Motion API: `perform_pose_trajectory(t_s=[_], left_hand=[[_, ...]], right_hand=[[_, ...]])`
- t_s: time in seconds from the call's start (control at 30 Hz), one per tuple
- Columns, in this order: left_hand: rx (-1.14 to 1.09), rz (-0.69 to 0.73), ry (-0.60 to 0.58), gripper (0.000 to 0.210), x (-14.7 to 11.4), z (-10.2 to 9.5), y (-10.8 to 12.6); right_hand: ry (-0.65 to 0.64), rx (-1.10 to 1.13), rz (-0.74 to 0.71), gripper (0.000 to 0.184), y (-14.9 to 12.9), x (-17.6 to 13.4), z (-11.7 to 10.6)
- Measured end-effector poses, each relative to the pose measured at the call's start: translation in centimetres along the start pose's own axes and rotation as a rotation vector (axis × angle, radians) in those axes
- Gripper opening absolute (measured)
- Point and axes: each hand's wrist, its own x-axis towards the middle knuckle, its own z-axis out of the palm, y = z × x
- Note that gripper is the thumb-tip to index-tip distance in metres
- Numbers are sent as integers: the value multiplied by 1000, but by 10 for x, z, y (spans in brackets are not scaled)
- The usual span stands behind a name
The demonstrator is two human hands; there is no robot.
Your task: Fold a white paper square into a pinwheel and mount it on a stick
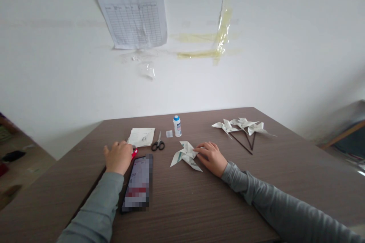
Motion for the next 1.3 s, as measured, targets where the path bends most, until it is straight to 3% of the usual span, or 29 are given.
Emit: perform_pose_trajectory(t_s=[0.23,0.73,0.97,1.3], left_hand=[[-45,13,19,34,1,5,-4],[-99,-4,-14,39,12,19,-21],[-134,6,42,25,10,19,-24],[-70,-48,12,52,8,17,-22]], right_hand=[[-3,3,-8,37,1,0,0],[19,20,-35,35,2,1,2],[8,15,-37,36,2,0,2],[24,10,-19,35,1,0,3]])
